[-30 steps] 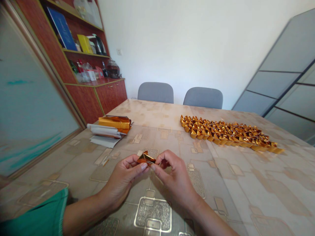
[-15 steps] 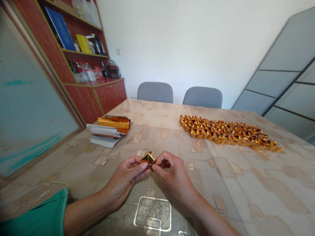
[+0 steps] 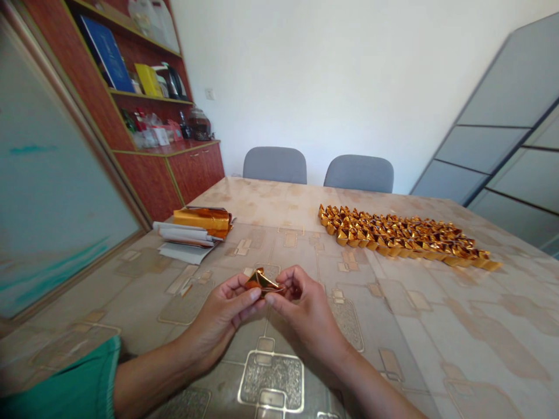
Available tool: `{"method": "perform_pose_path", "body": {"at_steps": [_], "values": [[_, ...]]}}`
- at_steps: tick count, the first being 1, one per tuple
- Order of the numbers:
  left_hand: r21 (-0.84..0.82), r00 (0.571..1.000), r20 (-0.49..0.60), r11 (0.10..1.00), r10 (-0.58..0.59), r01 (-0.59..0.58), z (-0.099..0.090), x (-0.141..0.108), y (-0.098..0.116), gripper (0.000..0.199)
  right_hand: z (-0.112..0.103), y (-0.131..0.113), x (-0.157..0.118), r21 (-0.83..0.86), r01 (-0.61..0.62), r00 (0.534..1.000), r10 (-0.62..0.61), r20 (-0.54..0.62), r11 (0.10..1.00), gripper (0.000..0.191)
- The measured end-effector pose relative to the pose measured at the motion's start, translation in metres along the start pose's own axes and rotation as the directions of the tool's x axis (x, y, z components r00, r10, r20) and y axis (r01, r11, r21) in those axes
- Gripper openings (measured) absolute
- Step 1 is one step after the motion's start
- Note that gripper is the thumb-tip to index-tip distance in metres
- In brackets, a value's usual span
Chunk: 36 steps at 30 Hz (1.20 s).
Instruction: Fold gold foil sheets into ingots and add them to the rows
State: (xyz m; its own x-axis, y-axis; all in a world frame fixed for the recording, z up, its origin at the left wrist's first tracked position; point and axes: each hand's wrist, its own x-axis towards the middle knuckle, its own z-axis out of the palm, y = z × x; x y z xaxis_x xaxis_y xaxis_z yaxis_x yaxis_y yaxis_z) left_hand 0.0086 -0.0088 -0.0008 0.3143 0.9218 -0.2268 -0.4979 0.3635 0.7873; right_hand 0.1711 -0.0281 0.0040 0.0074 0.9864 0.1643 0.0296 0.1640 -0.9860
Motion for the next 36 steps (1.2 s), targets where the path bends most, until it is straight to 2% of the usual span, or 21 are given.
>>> {"method": "perform_pose_path", "body": {"at_steps": [3,8,12,19,25,31,36], "values": [[-0.026,1.0,0.008,1.0,0.015,-0.014,0.0,0.0,0.0,0.034,-0.001,-0.001,0.001,0.05,-0.04,0.999,0.038,0.038,0.998,0.025],[-0.026,0.999,0.035,0.999,0.041,-0.04,-0.001,0.0,-0.002,0.028,-0.003,-0.007,0.001,0.025,-0.012,0.999,0.011,0.046,1.0,0.03],[-0.023,0.998,0.035,0.999,0.05,-0.049,-0.004,0.003,-0.002,0.026,-0.008,-0.006,0.005,0.077,-0.063,0.991,0.053,0.126,0.995,0.033],[-0.057,0.999,0.021,0.997,0.043,-0.042,-0.002,0.004,-0.001,0.029,-0.01,-0.002,0.005,0.044,-0.005,0.997,0.001,0.08,0.999,0.035],[-0.022,0.999,0.019,0.999,0.034,-0.033,-0.004,0.003,0.002,0.03,-0.011,-0.003,0.006,0.029,-0.04,0.986,0.035,0.164,0.999,0.037],[0.07,0.999,0.044,0.997,-0.031,0.028,-0.004,0.002,-0.002,0.033,-0.001,0.0,-0.001,-0.075,0.028,0.998,-0.024,0.053,0.997,0.029],[0.083,1.0,0.01,0.996,0.013,-0.014,-0.002,0.001,-0.002,0.035,0.004,-0.001,-0.007,-0.179,0.105,0.995,-0.104,0.013,0.978,0.025]]}}
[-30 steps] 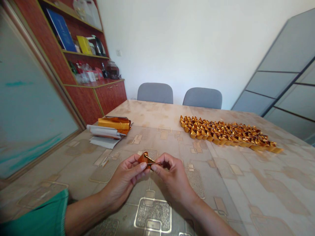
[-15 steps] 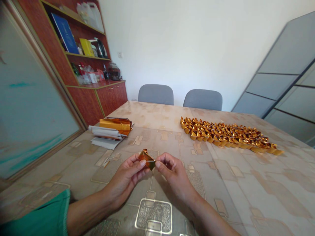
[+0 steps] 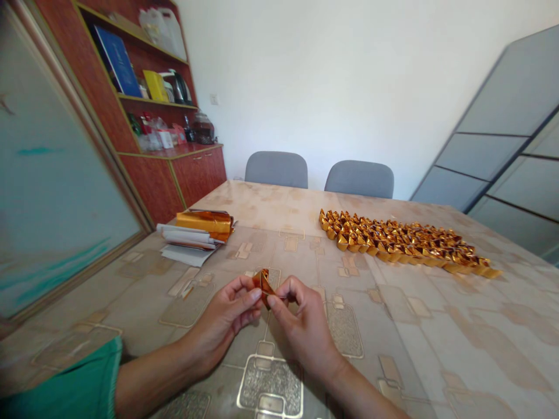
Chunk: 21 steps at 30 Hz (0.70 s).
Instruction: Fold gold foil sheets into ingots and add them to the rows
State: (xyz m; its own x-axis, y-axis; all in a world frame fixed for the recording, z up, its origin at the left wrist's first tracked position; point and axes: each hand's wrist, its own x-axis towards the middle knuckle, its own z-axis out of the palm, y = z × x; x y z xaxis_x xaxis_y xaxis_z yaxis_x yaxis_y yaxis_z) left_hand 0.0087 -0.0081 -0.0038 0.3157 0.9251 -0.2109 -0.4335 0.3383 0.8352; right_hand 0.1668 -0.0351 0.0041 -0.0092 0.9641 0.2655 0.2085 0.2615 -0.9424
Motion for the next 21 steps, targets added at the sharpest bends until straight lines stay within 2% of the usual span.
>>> {"method": "perform_pose_path", "body": {"at_steps": [4,8,16,21], "values": [[0.004,1.0,-0.009,1.0,0.005,-0.005,0.0009,-0.0007,0.0026,0.036,0.0016,0.001,0.0013,-0.002,-0.001,0.999,0.001,-0.052,1.0,0.024],[-0.033,0.999,-0.029,0.999,0.02,-0.021,0.0003,-0.0003,0.0038,0.038,0.0031,0.0015,0.0023,0.011,-0.001,1.0,0.001,-0.028,1.0,0.022],[0.028,0.998,-0.031,0.998,0.051,-0.051,0.0008,-0.0001,0.0064,0.031,0.0024,0.0052,0.0006,-0.022,-0.012,1.0,0.012,-0.012,1.0,0.021],[-0.07,0.997,-0.067,0.997,0.03,-0.034,0.0035,-0.0022,0.0073,0.039,0.0015,0.0047,0.0019,-0.122,0.036,0.995,-0.046,-0.084,0.992,0.02]]}}
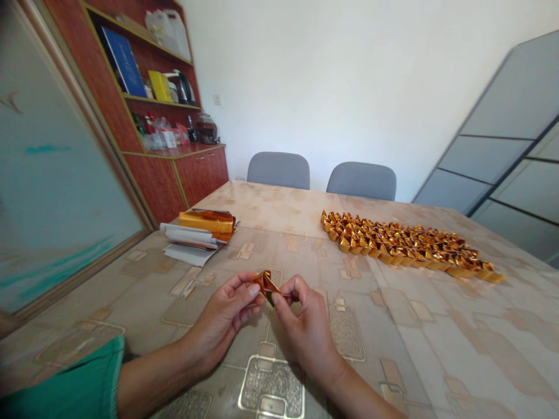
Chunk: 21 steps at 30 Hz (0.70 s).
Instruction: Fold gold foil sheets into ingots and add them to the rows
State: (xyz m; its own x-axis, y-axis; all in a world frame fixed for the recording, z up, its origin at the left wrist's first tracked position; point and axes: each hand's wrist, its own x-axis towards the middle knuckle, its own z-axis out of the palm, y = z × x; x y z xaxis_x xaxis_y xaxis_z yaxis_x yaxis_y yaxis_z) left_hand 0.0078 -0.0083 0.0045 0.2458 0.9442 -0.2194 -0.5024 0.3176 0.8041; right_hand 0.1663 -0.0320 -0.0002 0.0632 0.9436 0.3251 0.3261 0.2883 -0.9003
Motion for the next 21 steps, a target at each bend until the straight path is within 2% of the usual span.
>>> {"method": "perform_pose_path", "body": {"at_steps": [5,21], "values": [[-0.017,0.998,0.048,0.999,-0.051,0.051,0.0001,0.0005,-0.0004,0.036,0.0004,-0.0023,-0.0006,-0.048,0.016,1.0,-0.016,-0.013,0.999,0.019],[-0.017,0.998,0.05,0.999,-0.034,0.035,0.0005,0.0011,-0.0024,0.032,0.0032,-0.0024,-0.0013,-0.06,0.059,0.998,-0.059,-0.007,0.996,0.017]]}}
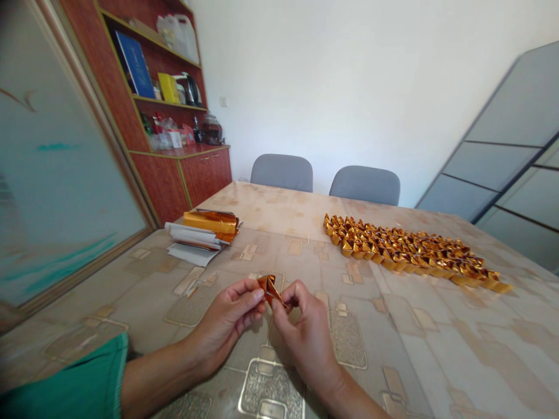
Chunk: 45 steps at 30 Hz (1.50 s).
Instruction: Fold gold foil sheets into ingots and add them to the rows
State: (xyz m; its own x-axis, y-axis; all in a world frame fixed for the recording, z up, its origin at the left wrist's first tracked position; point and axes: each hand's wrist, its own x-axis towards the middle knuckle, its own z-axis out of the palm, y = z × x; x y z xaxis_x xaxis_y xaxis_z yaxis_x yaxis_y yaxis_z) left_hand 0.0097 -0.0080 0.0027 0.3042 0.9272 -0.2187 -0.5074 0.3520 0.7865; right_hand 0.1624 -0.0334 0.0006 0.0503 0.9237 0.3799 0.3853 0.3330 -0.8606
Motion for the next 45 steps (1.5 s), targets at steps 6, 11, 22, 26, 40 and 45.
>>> {"method": "perform_pose_path", "body": {"at_steps": [6,11,22,26,40,45], "values": [[-0.009,1.0,0.029,1.0,0.005,-0.004,0.001,0.001,0.001,0.031,-0.001,-0.003,-0.003,0.125,-0.019,0.997,0.01,0.072,0.992,0.022],[-0.053,0.987,0.124,0.993,-0.101,0.108,0.0,0.002,0.005,0.032,-0.007,-0.011,-0.002,0.481,-0.181,0.97,0.076,0.231,0.858,0.04],[0.039,0.892,0.388,0.971,-0.231,0.234,-0.003,-0.003,0.011,0.027,-0.012,-0.009,-0.002,0.576,-0.564,0.823,0.341,0.455,0.592,0.034],[0.03,0.875,0.403,0.959,-0.268,0.28,-0.002,-0.003,0.015,0.023,-0.013,-0.007,-0.001,0.598,-0.625,0.778,0.346,0.524,0.501,0.028],[0.034,0.842,0.438,0.942,-0.315,0.334,-0.005,-0.004,0.016,0.02,-0.019,0.002,-0.002,0.638,-0.7,0.706,0.176,0.686,0.321,0.027],[-0.125,0.819,0.477,0.898,-0.319,0.422,-0.007,-0.001,0.012,0.02,-0.018,0.003,0.002,0.661,-0.71,0.7,0.147,0.698,0.241,0.021]]}}
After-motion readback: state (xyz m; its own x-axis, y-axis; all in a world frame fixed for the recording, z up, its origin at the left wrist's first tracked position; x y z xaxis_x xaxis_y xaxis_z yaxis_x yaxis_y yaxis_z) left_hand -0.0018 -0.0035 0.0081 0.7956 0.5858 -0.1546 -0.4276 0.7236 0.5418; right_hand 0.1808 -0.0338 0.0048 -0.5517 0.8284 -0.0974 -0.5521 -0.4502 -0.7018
